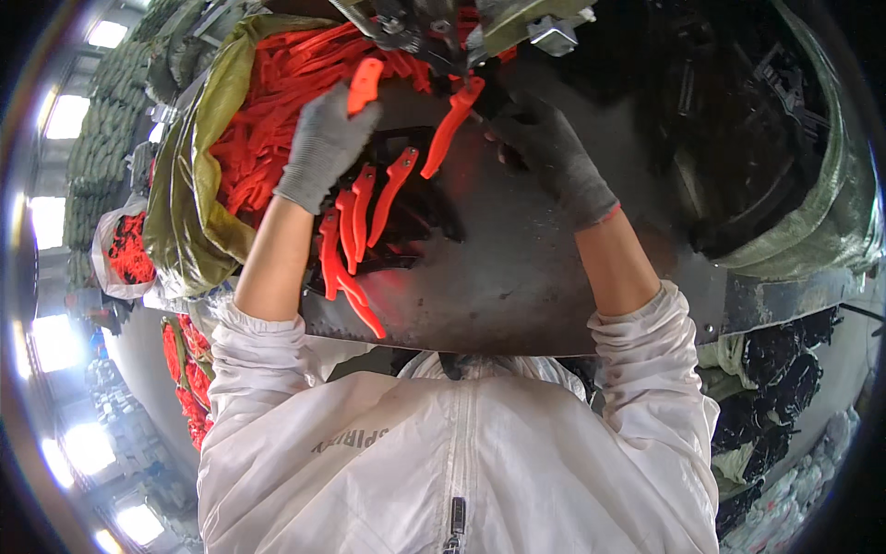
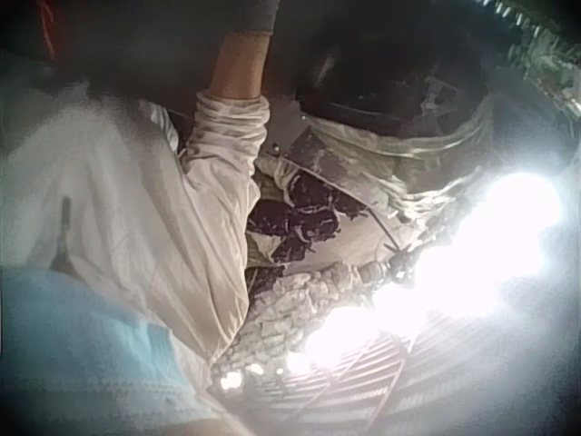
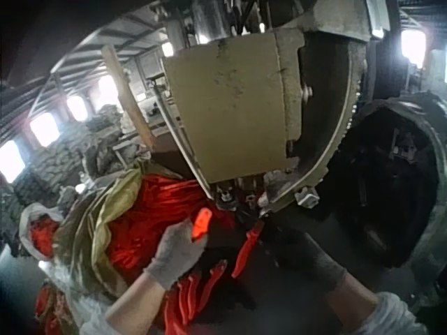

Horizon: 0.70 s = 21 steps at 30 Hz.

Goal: The person assembles red plastic handle grips onto black metal clamp components by hand, using a tabletop assembly jig to aid the process.

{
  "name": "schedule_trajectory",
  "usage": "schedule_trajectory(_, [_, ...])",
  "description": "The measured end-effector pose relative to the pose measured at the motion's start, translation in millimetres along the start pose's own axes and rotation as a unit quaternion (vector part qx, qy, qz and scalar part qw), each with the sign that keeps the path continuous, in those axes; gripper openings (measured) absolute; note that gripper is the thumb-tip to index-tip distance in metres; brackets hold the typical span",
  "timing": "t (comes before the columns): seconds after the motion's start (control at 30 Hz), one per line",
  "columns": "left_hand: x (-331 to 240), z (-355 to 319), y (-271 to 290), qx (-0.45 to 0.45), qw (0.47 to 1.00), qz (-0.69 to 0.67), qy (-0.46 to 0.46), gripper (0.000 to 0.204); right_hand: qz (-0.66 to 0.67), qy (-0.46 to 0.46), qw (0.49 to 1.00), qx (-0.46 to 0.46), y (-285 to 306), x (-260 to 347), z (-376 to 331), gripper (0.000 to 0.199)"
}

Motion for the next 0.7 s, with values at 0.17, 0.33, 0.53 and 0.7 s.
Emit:
schedule_trajectory(0.17, [130.1,11.1,25.6,-0.038,0.982,0.176,0.048,0.03,0.004,-0.003,1.0,-0.028,-17.9,15.4,-8.4,0.018])
schedule_trajectory(0.33, [179.5,16.8,-20.7,0.071,0.964,0.219,0.135,0.039,-0.069,0.022,0.996,-0.046,-22.2,35.4,-18.1,0.019])
schedule_trajectory(0.53, [196.0,10.2,-22.4,0.092,0.967,0.196,0.135,0.038,-0.069,-0.004,0.998,-0.002,-36.1,36.3,-28.8,0.04])
schedule_trajectory(0.7, [156.4,7.6,0.5,0.078,0.976,0.166,0.114,0.044,-0.071,-0.027,0.997,-0.015,-19.5,14.2,-18.6,0.027])
Point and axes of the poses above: each hand's wrist, its own z-axis towards the middle knuckle, its own y-axis out of the back of the hand, x = y × z, the point moved 10 cm from there along z, towards the middle knuckle, and after that the axes turned 15 degrees about z, right-handed, at the moved point
